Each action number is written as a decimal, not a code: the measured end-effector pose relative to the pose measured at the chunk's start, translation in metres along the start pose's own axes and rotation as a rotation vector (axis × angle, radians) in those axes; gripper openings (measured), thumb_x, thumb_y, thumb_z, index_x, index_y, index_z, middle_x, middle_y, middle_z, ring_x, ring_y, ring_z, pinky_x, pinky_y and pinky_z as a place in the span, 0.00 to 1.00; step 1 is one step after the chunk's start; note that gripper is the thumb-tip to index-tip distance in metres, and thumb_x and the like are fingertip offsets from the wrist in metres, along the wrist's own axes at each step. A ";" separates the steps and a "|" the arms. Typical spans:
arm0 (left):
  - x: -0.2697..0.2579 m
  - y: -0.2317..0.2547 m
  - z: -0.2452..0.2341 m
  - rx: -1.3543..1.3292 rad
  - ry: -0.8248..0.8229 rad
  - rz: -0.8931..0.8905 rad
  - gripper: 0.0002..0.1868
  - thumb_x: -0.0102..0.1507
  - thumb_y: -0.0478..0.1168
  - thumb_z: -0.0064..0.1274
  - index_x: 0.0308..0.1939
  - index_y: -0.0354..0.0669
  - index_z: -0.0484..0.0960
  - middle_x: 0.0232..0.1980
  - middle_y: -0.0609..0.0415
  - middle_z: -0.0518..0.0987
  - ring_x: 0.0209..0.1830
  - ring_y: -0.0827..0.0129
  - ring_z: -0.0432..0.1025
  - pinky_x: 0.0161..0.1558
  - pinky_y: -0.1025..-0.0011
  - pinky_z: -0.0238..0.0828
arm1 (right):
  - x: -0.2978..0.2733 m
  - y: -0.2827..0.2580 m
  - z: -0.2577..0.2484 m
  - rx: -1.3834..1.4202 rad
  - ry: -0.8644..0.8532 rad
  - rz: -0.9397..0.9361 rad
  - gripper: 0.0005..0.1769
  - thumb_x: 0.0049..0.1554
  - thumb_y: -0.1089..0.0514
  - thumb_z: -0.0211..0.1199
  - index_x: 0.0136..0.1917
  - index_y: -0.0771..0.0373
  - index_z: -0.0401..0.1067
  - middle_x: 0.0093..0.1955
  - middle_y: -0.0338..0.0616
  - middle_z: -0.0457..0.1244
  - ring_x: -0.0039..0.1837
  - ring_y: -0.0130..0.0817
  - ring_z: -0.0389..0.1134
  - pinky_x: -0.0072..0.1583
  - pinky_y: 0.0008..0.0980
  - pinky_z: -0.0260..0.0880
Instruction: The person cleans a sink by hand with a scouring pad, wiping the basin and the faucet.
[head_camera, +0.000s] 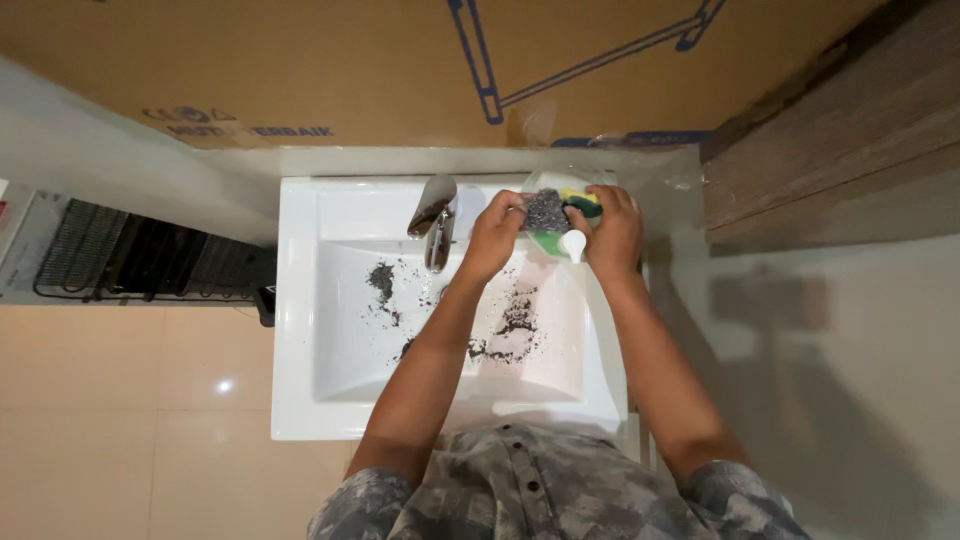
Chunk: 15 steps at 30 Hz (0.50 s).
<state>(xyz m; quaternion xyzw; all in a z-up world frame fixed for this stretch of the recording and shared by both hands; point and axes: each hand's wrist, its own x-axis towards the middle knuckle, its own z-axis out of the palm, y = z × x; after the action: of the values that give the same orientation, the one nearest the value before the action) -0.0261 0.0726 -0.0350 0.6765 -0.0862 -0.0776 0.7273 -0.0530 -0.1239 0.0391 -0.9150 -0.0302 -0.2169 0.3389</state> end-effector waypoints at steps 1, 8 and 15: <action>-0.003 -0.004 -0.001 -0.026 0.050 -0.028 0.04 0.74 0.34 0.44 0.47 0.36 0.73 0.50 0.51 0.78 0.47 0.74 0.71 0.51 0.70 0.72 | 0.000 0.000 0.000 0.008 -0.010 0.006 0.23 0.50 0.59 0.79 0.56 0.66 0.75 0.56 0.55 0.67 0.59 0.57 0.67 0.60 0.48 0.68; -0.033 0.010 -0.004 -0.359 0.207 -0.187 0.04 0.72 0.35 0.45 0.49 0.38 0.71 0.44 0.56 0.73 0.43 0.73 0.71 0.48 0.67 0.80 | -0.005 -0.006 -0.007 0.138 -0.020 0.130 0.26 0.50 0.61 0.78 0.61 0.63 0.74 0.62 0.51 0.66 0.55 0.44 0.70 0.52 0.37 0.73; -0.078 0.037 0.004 -0.425 0.264 -0.342 0.04 0.70 0.34 0.47 0.48 0.37 0.71 0.49 0.46 0.77 0.48 0.63 0.77 0.52 0.67 0.83 | -0.049 0.008 -0.008 0.268 0.215 0.104 0.20 0.57 0.70 0.69 0.63 0.64 0.73 0.64 0.48 0.63 0.51 0.33 0.67 0.52 0.28 0.70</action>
<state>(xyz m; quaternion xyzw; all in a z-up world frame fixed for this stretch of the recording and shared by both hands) -0.1028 0.0897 0.0005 0.5180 0.1425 -0.1268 0.8338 -0.0991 -0.1310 0.0191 -0.8336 0.0249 -0.2896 0.4697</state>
